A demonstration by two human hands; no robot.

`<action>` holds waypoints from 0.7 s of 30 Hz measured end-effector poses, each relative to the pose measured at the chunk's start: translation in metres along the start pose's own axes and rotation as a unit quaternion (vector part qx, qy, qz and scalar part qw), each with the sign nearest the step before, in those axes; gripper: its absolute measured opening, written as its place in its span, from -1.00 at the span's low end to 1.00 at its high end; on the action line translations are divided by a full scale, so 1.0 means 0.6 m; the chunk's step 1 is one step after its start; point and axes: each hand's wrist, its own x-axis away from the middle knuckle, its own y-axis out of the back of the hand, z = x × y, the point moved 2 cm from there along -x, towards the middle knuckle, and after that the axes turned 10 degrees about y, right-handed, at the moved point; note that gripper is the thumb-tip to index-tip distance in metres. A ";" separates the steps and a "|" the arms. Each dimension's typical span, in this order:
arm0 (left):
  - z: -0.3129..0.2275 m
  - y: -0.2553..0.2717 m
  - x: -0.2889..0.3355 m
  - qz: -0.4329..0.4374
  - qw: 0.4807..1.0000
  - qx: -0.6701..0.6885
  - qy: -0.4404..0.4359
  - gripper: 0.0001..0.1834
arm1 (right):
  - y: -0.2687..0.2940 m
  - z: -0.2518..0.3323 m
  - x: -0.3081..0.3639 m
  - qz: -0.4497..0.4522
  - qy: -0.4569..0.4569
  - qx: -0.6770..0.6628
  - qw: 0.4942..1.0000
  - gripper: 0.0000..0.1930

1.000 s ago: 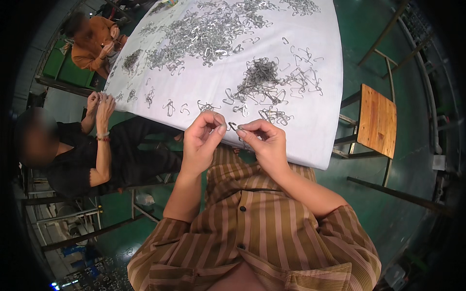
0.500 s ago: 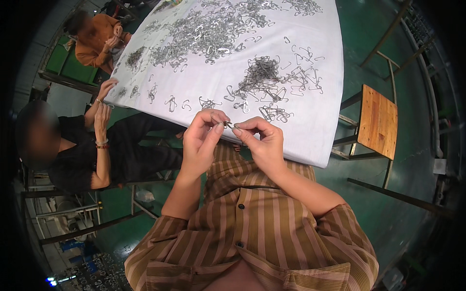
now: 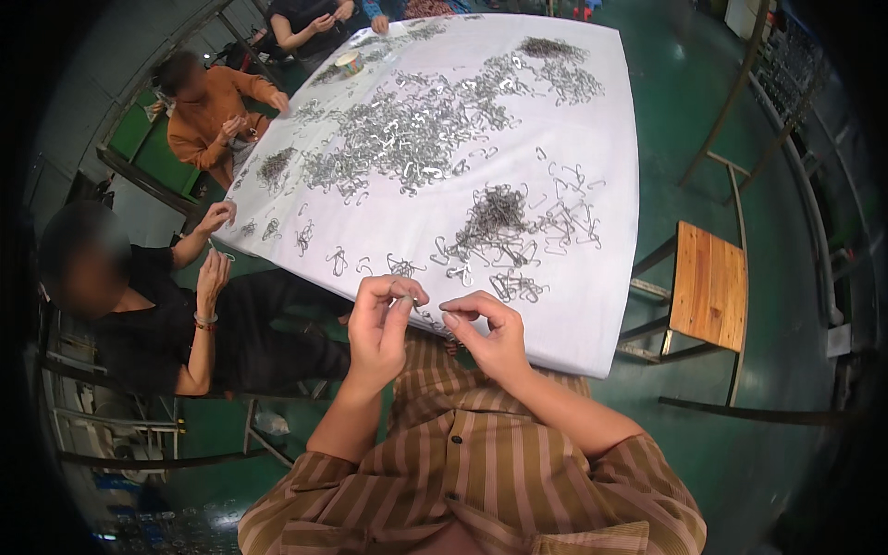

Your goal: The person sorts small metal hooks on a white table surface by hand, occasionally standing up to hang a hook on a metal rack.

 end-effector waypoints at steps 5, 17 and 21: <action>-0.036 0.029 -0.003 -0.022 0.998 0.037 -0.040 -0.91 | 0.009 -0.056 -0.006 0.071 0.024 0.217 0.973 -0.76; -0.227 0.169 -0.083 -0.090 0.957 -0.033 -0.275 -0.87 | -0.009 -0.100 0.010 0.305 0.136 0.483 0.809 -0.20; -0.318 0.242 -0.127 -0.034 0.932 0.000 -0.360 -0.94 | 0.003 -0.110 0.007 0.320 0.110 0.522 0.783 -0.13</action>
